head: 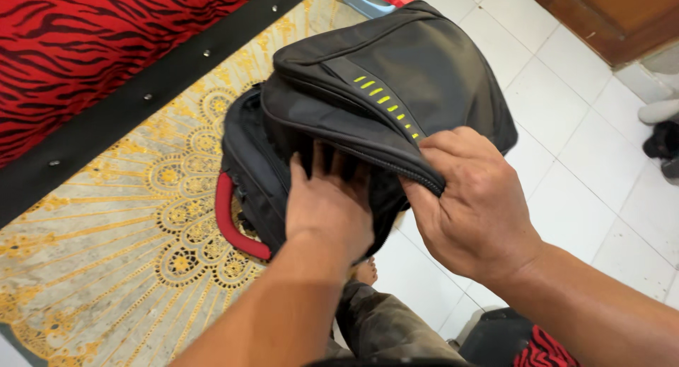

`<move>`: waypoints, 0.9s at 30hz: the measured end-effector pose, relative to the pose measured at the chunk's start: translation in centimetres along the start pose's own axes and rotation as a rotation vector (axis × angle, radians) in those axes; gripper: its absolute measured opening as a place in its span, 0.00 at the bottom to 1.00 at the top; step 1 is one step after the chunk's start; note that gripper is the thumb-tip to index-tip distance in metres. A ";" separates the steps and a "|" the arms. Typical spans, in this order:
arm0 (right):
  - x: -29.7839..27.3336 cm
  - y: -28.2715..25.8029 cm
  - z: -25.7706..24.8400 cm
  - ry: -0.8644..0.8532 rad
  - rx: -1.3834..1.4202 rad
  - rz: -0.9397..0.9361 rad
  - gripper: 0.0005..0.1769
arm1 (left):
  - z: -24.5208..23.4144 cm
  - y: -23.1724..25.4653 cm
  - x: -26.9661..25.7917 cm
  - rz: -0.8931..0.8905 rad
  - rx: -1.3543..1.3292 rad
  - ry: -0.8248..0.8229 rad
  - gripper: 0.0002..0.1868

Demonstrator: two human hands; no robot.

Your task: The person packs a black backpack with personal items. They place a toothbrush and toothpaste into a front pocket, then put a blue container wrapped in red paper into the main compartment, and finally zip the bag closed.

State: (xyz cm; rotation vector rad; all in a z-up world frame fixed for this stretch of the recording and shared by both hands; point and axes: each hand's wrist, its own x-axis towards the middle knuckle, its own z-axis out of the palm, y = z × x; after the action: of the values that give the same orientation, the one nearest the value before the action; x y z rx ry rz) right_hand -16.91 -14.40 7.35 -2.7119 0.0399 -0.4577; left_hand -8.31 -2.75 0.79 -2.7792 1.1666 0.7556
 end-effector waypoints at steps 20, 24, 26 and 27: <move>-2.4 2.6 -0.5 -0.174 0.251 0.003 0.34 | 0.0 -0.9 -5.9 -0.437 -2.159 0.298 0.21; -3.8 4.6 -2.0 -0.303 0.446 0.511 0.29 | -0.7 1.9 -6.7 -0.557 -2.074 0.352 0.16; -4.6 5.7 -3.0 -0.394 0.500 0.674 0.28 | -0.6 2.8 -6.5 -0.619 -1.894 0.421 0.13; -5.0 6.2 -3.6 -0.431 0.491 0.701 0.29 | -0.4 3.0 -6.4 -0.645 -1.803 0.455 0.12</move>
State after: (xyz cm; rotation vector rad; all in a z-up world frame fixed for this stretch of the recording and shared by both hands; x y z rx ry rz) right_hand -22.59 -21.03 6.56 -2.0722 0.6399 0.2907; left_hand -13.97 -0.74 4.47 -4.1471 -1.3794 1.5393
